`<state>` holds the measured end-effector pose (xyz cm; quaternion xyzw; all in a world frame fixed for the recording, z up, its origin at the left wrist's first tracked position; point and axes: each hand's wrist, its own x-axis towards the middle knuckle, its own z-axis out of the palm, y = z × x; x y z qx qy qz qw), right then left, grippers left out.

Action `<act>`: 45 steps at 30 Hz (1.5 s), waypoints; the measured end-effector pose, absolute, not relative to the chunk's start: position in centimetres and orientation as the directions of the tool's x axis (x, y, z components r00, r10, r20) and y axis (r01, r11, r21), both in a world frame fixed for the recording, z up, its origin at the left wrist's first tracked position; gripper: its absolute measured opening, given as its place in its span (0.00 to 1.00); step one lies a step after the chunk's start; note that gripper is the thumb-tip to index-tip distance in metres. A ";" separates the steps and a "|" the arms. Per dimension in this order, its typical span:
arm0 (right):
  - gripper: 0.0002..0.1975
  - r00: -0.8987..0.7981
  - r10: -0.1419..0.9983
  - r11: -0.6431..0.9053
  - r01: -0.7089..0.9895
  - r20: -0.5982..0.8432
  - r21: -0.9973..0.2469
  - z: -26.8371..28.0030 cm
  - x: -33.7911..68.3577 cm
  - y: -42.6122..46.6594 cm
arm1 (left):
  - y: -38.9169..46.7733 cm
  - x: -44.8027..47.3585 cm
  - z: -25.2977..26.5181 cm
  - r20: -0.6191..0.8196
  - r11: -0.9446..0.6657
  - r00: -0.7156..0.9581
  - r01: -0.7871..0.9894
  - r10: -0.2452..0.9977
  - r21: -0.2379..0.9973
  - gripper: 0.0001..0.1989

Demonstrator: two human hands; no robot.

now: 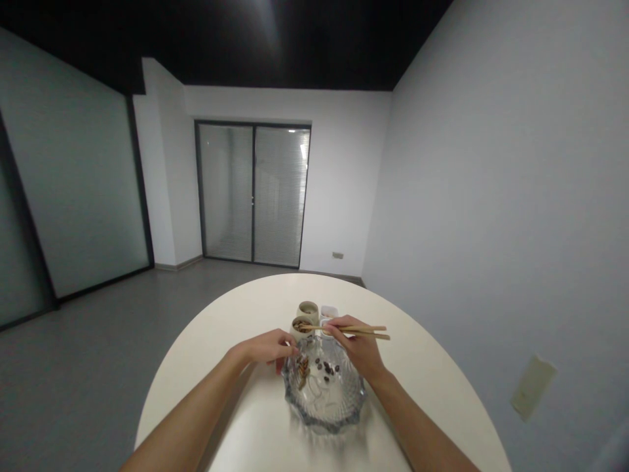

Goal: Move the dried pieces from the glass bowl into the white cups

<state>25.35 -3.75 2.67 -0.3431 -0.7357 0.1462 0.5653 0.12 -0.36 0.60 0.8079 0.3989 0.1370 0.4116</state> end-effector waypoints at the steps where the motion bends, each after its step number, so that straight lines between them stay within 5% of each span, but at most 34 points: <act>1: 0.10 -0.114 0.679 0.714 0.329 0.725 -0.618 2.9 25.7 -3.9 | -0.4 0.1 0.6 -0.108 -0.342 0.645 0.531 0.757 0.775 0.16; 15: 0.12 -0.347 0.849 0.511 0.347 0.398 -0.786 5.2 30.7 -5.0 | -0.3 0.0 0.4 -0.098 -0.351 0.651 0.523 0.753 0.776 0.17; 45: 0.12 -0.327 0.842 0.531 0.361 0.429 -0.767 5.1 31.0 -5.0 | -0.8 0.2 1.0 -0.095 -0.346 0.653 0.513 0.752 0.785 0.17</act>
